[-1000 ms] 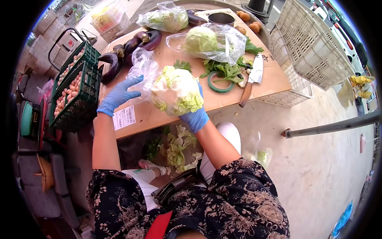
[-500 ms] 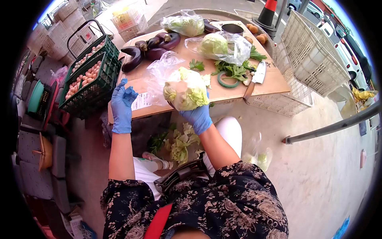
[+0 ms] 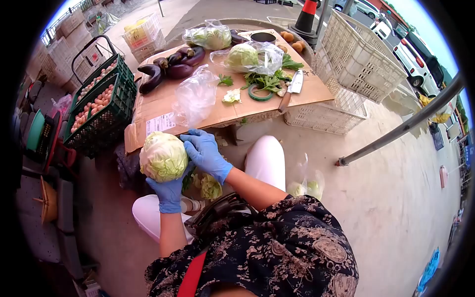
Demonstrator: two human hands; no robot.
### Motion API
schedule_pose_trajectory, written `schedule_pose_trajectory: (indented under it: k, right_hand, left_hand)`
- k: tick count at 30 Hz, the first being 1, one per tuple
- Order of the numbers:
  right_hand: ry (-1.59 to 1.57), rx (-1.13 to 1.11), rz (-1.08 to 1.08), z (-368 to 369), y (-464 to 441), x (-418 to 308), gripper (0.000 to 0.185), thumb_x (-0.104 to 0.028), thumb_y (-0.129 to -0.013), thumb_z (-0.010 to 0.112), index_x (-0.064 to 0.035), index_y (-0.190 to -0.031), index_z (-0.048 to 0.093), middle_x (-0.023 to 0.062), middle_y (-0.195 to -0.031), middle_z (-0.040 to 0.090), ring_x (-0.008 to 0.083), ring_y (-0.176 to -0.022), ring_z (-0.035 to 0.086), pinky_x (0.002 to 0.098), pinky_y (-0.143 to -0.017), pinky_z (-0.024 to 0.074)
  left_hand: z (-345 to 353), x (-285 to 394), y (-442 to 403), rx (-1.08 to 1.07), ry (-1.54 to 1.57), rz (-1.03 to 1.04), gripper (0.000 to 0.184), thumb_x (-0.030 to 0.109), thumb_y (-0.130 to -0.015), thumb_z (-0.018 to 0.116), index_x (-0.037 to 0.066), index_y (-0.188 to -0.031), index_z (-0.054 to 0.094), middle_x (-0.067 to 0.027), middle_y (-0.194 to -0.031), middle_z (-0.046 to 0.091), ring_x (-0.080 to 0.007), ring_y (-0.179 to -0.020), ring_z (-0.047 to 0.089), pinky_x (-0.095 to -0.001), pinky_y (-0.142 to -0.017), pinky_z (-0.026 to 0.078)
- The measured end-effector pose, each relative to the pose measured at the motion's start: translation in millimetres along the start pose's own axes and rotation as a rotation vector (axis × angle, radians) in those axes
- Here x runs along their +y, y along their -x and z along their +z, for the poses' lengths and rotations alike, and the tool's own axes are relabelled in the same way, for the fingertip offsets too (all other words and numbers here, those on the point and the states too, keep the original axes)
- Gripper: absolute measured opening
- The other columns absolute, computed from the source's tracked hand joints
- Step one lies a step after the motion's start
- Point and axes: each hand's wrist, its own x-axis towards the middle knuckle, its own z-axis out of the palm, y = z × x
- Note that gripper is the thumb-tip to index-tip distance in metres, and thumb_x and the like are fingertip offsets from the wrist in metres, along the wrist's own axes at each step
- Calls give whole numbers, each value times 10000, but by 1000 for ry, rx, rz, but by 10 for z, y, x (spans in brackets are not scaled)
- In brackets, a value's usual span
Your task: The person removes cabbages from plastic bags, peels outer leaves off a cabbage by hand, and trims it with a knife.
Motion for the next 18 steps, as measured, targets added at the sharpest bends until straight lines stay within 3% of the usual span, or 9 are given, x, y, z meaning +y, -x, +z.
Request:
schedule_pose_trajectory:
  k: [1, 2, 6, 9, 10, 12, 13, 15, 18]
  right_hand:
    - [139, 92, 52, -170, -22, -351, 400, -287, -899, 595, -40, -1214, 573, 176, -1252, 546, 264, -1133, 533, 367, -939, 425]
    - [-444, 52, 282, -211, -32, -475, 512, -249, -868, 666, -38, -1306, 504, 168, -1327, 481, 268, -1179, 507, 369, -950, 431]
    - [-728, -127, 360, -281, 13, -876, 780, -326, -892, 656, -70, -1492, 227, 117, -1498, 304, 226, -1287, 409, 377, -1078, 329]
    - [-415, -307, 107, -330, 48, -858, 775, -312, -875, 682, -58, -1478, 265, 108, -1483, 339, 196, -1305, 397, 368, -1092, 317]
    - [-507, -377, 249, -399, -4, -790, 632, -291, -893, 660, -55, -1418, 400, 104, -1425, 439, 186, -1262, 452, 351, -1069, 350]
    - [-358, -237, 222, -454, -196, -509, 280, -222, -907, 640, -39, -1115, 677, 109, -1135, 659, 202, -1131, 563, 334, -978, 426]
    - [-100, -234, 93, -490, -366, -361, 258, -219, -907, 633, -14, -1052, 693, 124, -1060, 679, 224, -1013, 618, 332, -900, 465]
    - [197, -297, 168, -528, -675, 10, 388, -376, -885, 613, -9, -963, 708, 186, -922, 692, 330, -825, 669, 389, -792, 509]
    - [547, -381, 126, -535, -1175, 631, 474, -515, -871, 546, -99, -1019, 720, 148, -953, 698, 335, -896, 656, 410, -852, 483]
  left_hand:
    - [7, 101, 69, 23, -18, -1, 1026, 691, -726, 622, 195, -1500, 166, -92, -1524, 238, -337, -1382, 278, -526, -1105, 298]
    - [12, 159, 104, 41, -35, 3, 991, 651, -753, 633, 194, -1500, 170, -94, -1523, 240, -333, -1382, 280, -519, -1108, 297]
    - [-5, 158, 198, -81, -121, 107, 928, 514, -797, 675, 171, -1499, 176, -104, -1510, 262, -317, -1376, 299, -488, -1116, 296]
    - [-100, 135, 200, -27, -232, 190, 930, 523, -796, 682, 135, -1484, 192, -99, -1497, 271, -314, -1365, 311, -473, -1117, 302]
    - [-78, 165, 219, -8, -260, 241, 923, 504, -791, 703, 131, -1472, 203, -89, -1469, 303, -312, -1352, 330, -471, -1108, 320]
    - [-50, 255, 210, 120, -393, 318, 1036, 509, -681, 807, 83, -1445, 251, -64, -1402, 368, -211, -1286, 384, -386, -1087, 331]
    - [-130, 279, 227, 129, -511, 356, 1049, 517, -674, 810, 78, -1447, 255, -61, -1402, 367, -193, -1278, 380, -362, -1083, 322]
    - [-12, 362, 264, 155, -536, 381, 1055, 477, -670, 821, 81, -1462, 248, -53, -1399, 374, -182, -1285, 361, -348, -1088, 302]
    - [138, 437, 307, 151, -516, 395, 1031, 452, -680, 818, 82, -1457, 250, -52, -1383, 389, -184, -1271, 384, -348, -1071, 331]
